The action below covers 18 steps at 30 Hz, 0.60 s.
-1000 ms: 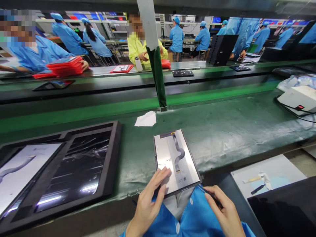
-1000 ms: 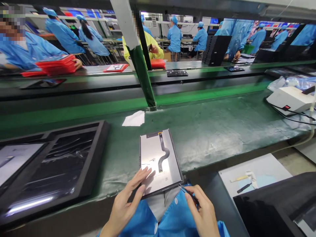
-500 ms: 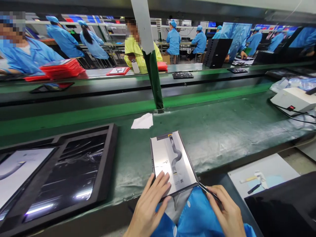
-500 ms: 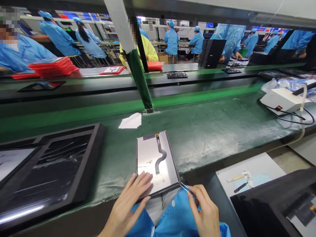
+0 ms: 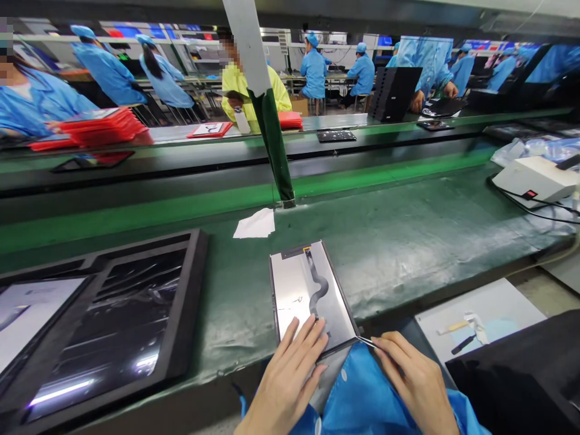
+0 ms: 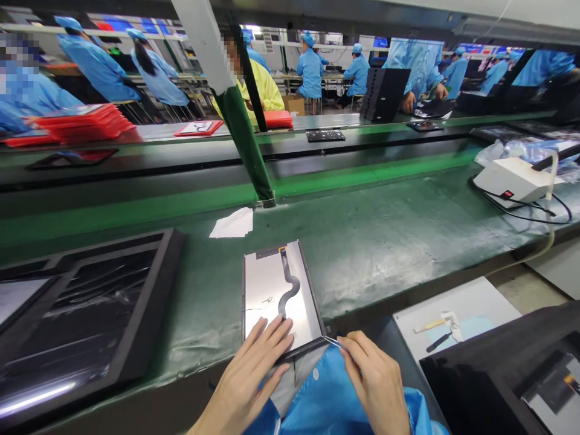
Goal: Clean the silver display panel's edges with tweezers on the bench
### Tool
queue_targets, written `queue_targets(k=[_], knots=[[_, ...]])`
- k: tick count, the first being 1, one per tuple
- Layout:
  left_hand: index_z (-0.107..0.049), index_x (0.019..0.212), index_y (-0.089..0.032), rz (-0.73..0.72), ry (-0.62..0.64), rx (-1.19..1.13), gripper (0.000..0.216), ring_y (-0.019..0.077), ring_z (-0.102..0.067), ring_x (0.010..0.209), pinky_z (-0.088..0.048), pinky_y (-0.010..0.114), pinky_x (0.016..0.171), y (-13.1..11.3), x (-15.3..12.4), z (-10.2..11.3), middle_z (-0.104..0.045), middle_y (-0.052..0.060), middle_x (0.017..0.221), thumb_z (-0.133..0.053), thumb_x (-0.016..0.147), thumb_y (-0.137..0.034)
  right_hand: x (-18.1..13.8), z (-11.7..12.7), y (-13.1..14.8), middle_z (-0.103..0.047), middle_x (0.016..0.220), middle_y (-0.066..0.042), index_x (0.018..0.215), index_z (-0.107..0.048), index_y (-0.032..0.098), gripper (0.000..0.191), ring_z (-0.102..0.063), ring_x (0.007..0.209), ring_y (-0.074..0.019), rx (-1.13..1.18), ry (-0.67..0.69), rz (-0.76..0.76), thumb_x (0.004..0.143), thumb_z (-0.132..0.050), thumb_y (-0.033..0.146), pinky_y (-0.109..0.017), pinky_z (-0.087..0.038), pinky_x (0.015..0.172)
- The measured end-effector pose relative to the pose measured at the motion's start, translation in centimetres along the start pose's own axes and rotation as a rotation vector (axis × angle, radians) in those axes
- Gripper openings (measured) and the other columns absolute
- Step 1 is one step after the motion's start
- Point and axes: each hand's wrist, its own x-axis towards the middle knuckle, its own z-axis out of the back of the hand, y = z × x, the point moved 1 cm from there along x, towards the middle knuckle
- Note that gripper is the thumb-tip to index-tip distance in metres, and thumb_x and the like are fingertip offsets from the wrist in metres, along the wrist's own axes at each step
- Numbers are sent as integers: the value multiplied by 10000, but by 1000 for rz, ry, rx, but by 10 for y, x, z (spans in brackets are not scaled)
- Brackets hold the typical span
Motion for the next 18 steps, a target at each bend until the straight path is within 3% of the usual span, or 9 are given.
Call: queue_targets(k=[11, 18], knots=[[-536, 1322, -68, -66, 38, -31, 340, 267, -466, 1366, -432, 484, 1113, -11, 24, -12, -607, 151, 1366, -426, 1014, -164, 27, 17, -13, -706, 832, -39, 969, -668, 199, 384, -659, 693, -154, -106, 162, 264, 1062, -297, 239, -256, -505, 635], [-522, 1337, -77, -58, 39, -72, 346, 263, -452, 1373, -456, 489, 1092, -9, 26, -24, -618, 155, 1352, -383, 1029, -152, 45, 23, -18, -677, 796, -26, 928, -669, 207, 423, -625, 660, -144, -104, 284, 329, 1068, -273, 264, -248, -449, 591]])
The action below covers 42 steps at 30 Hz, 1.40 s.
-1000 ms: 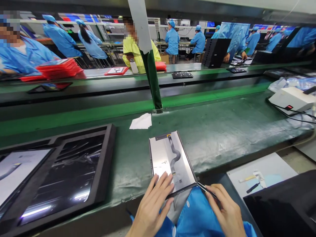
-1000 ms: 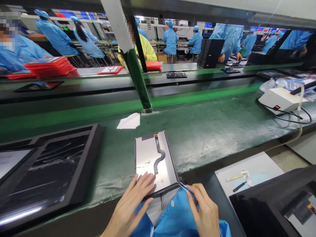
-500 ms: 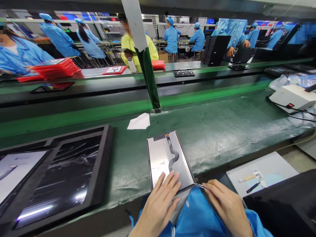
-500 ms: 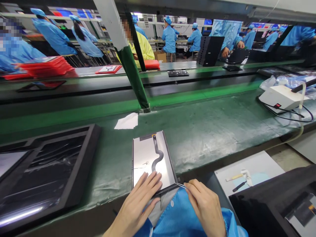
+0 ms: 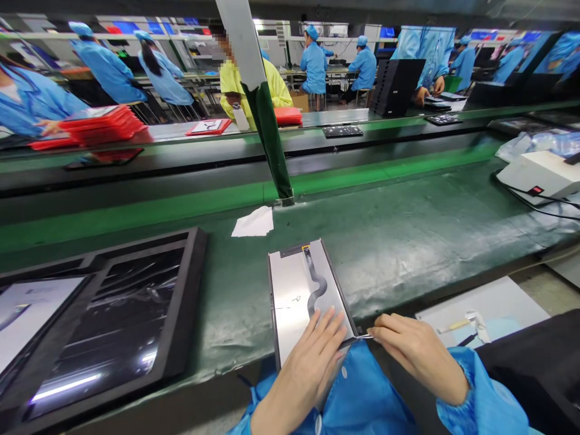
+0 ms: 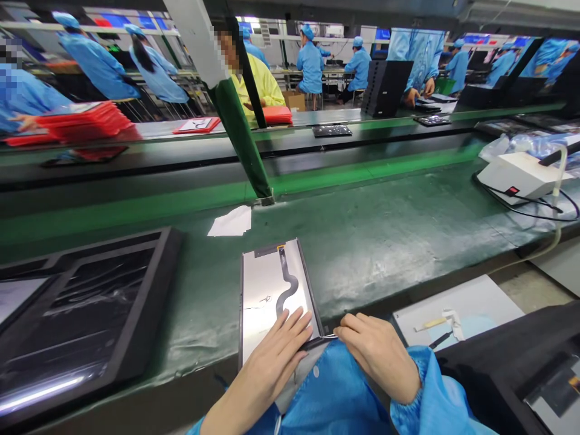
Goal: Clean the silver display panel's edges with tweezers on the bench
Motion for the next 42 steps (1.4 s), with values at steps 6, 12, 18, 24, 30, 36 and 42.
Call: queue_targets(k=[6, 12, 18, 24, 30, 36, 42], knots=[[-506, 1352, -86, 2, 4, -60, 355, 261, -439, 1382, -432, 486, 1111, 3, -2, 0, -606, 163, 1365, -426, 1009, -129, 5, -1, -8, -661, 773, -15, 884, -638, 212, 347, -641, 670, -144, 199, 103, -69, 1051, -342, 277, -231, -425, 601], [-525, 1324, -76, 1, 1, -58, 335, 258, -461, 1368, -441, 480, 1101, 3, -1, 1, -623, 167, 1342, -416, 1013, -132, 7, -7, -15, -645, 725, 12, 768, -623, 217, 218, -581, 590, -130, 347, 216, -259, 950, -504, 230, -227, -380, 570], [-507, 1351, -93, 8, -13, -79, 353, 253, -456, 1369, -430, 481, 1112, 3, -1, 1, -621, 159, 1348, -426, 1010, -133, 15, -4, -15, -660, 694, 14, 681, -615, 216, 203, -568, 613, -138, 456, 311, -412, 862, -524, 204, -229, -359, 568], [-514, 1340, -91, 9, -10, -70, 345, 263, -465, 1362, -436, 493, 1101, 4, -2, 0, -625, 160, 1342, -427, 1009, -130, 17, -3, -15, -653, 665, 10, 685, -647, 210, 166, -556, 620, -145, 475, 365, -493, 813, -542, 219, -235, -345, 579], [-467, 1394, -126, 24, 8, -112, 390, 270, -450, 1369, -423, 508, 1112, 5, -3, -1, -609, 158, 1364, -435, 1006, -128, 11, -15, -20, -624, 638, -2, 692, -659, 188, 217, -525, 607, -151, 645, 367, -574, 818, -538, 318, -247, -357, 576], [-493, 1366, -121, 27, 23, -121, 374, 269, -446, 1373, -424, 511, 1106, 5, -3, 0, -606, 156, 1367, -435, 996, -115, 8, -22, -18, -555, 599, 21, 671, -624, 174, 303, -463, 571, -128, 1039, 338, -681, 774, -620, 459, -256, -362, 574], [-507, 1341, -99, 22, 8, -103, 351, 264, -440, 1380, -419, 508, 1112, 6, -1, 0, -609, 164, 1362, -424, 999, -114, 8, -28, -12, -375, 505, 74, 664, -619, 170, 426, -298, 487, -92, 1110, 385, -712, 767, -621, 584, -225, -230, 465]])
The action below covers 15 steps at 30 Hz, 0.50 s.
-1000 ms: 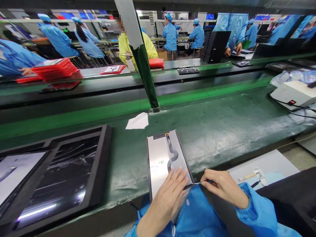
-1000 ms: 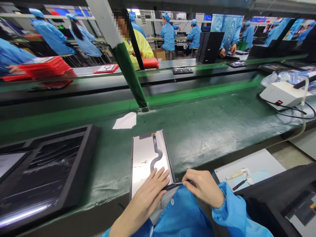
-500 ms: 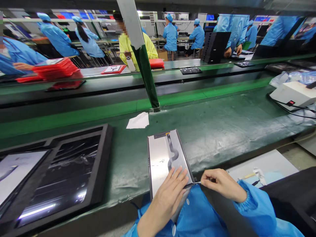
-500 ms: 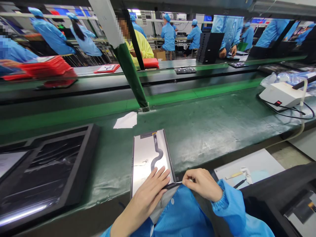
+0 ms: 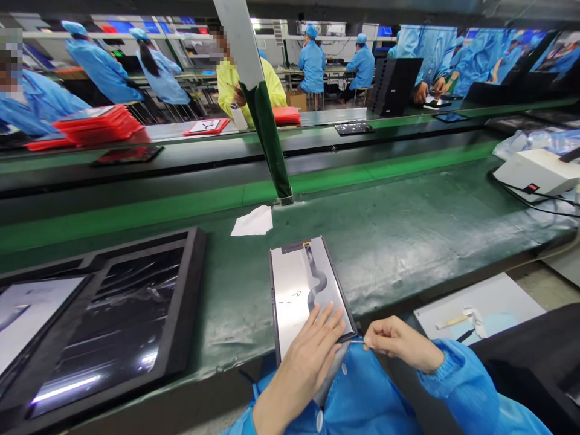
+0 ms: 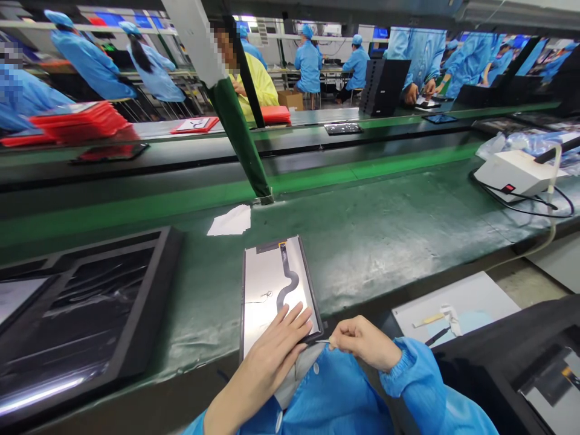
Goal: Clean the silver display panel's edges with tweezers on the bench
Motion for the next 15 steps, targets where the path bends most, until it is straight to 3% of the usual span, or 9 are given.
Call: queue_targets(k=[3, 7, 10, 15], knots=[[-513, 1332, -94, 0, 1, 17, 342, 261, -444, 1379, -414, 502, 1118, 0, 0, 0, -610, 157, 1362, -415, 1006, -114, -6, 1, 0, -444, 542, 55, 687, -613, 177, 427, -391, 517, -108, -45, -48, 49, 812, -595, 585, -234, -313, 499], [-522, 1329, -104, 9, 13, -5, 335, 256, -462, 1369, -425, 489, 1116, 0, 1, 1, -611, 143, 1365, -406, 1016, -138, -21, 2, 3, -679, 788, -15, 860, -683, 214, 273, -623, 734, -179, -417, -244, 228, 941, -530, 424, -273, -456, 667], [-516, 1343, -112, 6, 20, -12, 343, 256, -463, 1369, -426, 485, 1117, 0, 2, 4, -605, 135, 1375, -420, 1015, -141, -28, -1, 3, -704, 864, -17, 970, -683, 249, 236, -666, 762, -177, -636, -350, 372, 993, -481, 370, -267, -483, 685], [-514, 1343, -113, -2, 49, -18, 345, 253, -457, 1375, -415, 494, 1124, 1, 1, 7, -609, 135, 1370, -428, 1010, -134, -27, -5, 2, -694, 860, -21, 944, -671, 237, 279, -680, 777, -165, -739, -356, 507, 1030, -427, 343, -255, -507, 688]])
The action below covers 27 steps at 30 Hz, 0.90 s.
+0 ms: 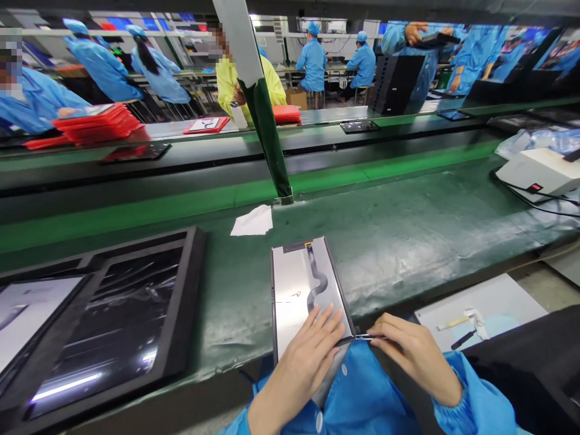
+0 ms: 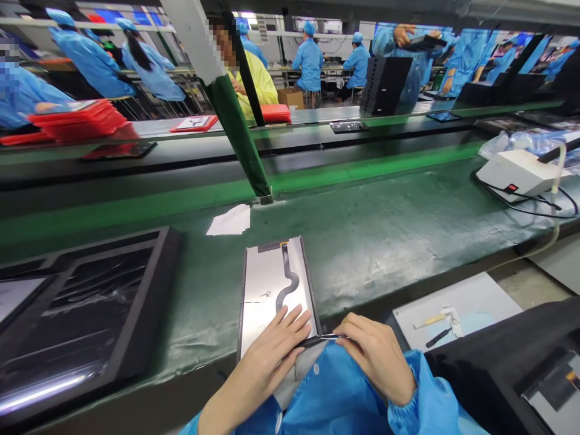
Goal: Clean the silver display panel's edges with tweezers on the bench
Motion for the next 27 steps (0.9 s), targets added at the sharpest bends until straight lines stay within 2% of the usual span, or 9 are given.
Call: queue_targets(k=[7, 16, 23, 27], knots=[[-524, 1336, -128, 12, 8, -21, 343, 247, -464, 1369, -398, 479, 1137, 2, -3, 2, -602, 129, 1379, -435, 1005, -137, 4, -1, 1, -694, 848, -11, 942, -671, 235, 242, -670, 765, -153, -13, 13, 47, 1025, -453, 298, -254, -505, 691], [-512, 1346, -122, 5, 36, -15, 351, 255, -445, 1382, -393, 496, 1137, 3, -6, -1, -585, 135, 1397, -415, 1009, -134, 10, 2, 4, -689, 815, -16, 896, -657, 226, 342, -656, 732, -158, -43, 48, 82, 1047, -379, 356, -259, -483, 666], [-500, 1368, -139, 6, 45, -21, 372, 244, -444, 1384, -389, 486, 1143, 5, -7, 1, -581, 127, 1404, -432, 1002, -129, 19, 9, 4, -679, 783, -17, 896, -659, 215, 388, -610, 679, -154, -198, 92, 216, 1058, -331, 342, -255, -431, 605], [-512, 1345, -122, -27, 59, -28, 354, 245, -451, 1379, -385, 497, 1143, 7, -4, 5, -595, 128, 1388, -430, 1001, -123, 21, 8, 4, -676, 764, -14, 873, -664, 221, 379, -606, 651, -152, -213, 92, 241, 1056, -343, 306, -259, -418, 588]])
